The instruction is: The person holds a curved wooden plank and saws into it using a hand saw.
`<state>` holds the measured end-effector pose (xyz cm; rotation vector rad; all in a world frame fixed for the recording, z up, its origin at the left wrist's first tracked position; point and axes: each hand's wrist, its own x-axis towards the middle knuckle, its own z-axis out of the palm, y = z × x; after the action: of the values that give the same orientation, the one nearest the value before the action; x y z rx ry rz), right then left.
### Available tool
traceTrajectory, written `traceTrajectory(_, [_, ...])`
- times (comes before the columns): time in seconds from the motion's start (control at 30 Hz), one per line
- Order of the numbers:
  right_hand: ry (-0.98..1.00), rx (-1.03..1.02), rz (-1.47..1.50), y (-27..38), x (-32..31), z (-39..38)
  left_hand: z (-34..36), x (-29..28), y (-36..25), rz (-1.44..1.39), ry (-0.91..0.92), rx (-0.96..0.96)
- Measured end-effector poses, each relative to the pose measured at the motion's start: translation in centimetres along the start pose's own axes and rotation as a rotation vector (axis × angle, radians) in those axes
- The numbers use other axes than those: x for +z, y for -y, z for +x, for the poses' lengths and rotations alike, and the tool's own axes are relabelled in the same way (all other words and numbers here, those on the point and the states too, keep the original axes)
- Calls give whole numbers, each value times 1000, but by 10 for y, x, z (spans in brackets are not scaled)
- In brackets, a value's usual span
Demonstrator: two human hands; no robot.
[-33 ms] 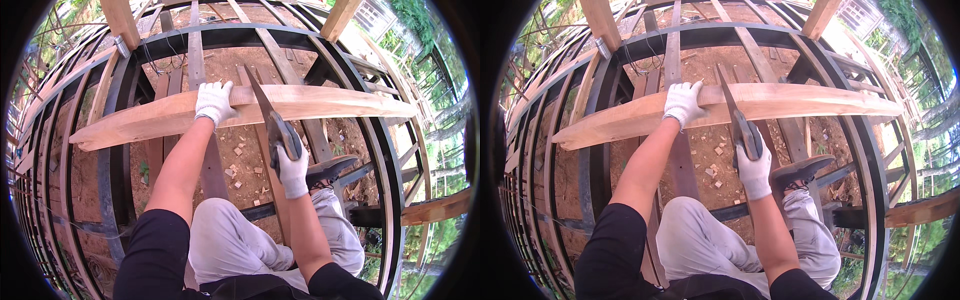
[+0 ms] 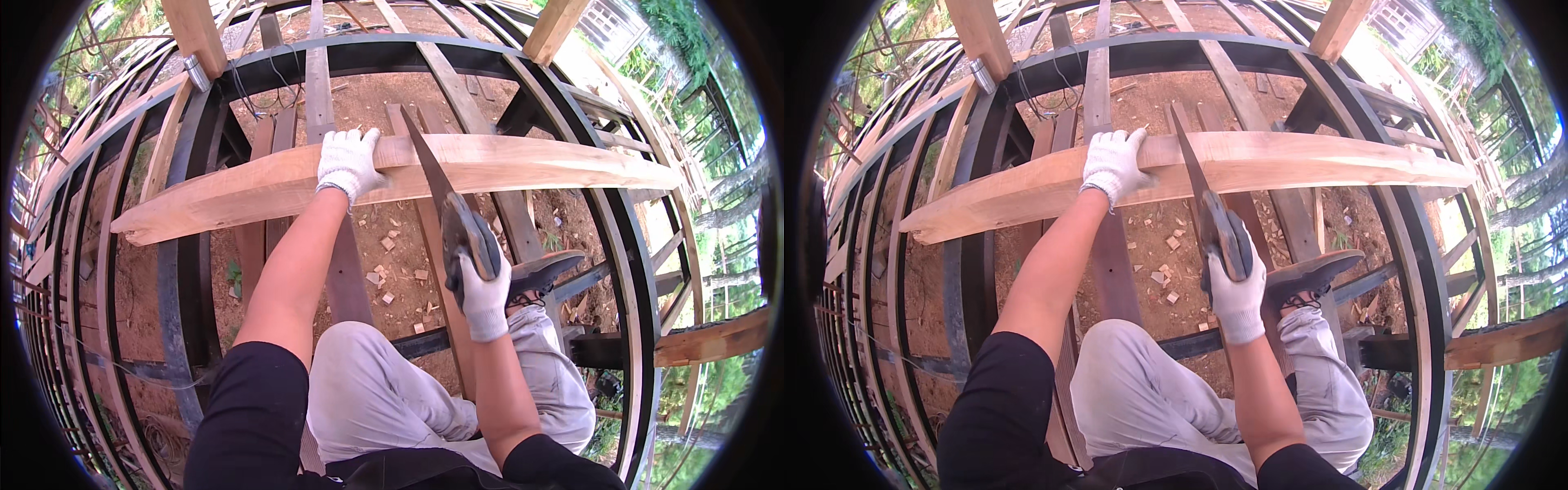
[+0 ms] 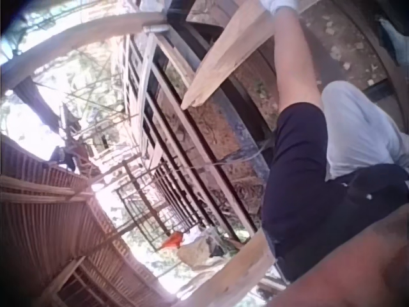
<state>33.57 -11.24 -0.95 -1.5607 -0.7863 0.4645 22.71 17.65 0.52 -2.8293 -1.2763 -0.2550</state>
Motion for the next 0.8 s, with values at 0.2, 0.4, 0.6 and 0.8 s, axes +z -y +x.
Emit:
traceTrajectory(0.2, [9, 44, 135, 16, -22, -42, 0, 7, 5, -12, -69, 15])
traceTrajectory(0.4, [-10, -22, -72, -10, 45, 120, 6, -3, -15, -30, -2, 44])
traceTrajectory(0.6, [26, 133, -35, 8, 36, 74, 3, 0, -2, -33, -2, 13])
traceTrajectory(0.8, [26, -67, -48, 23, -37, -57, -1, -5, -2, -37, 23, -3])
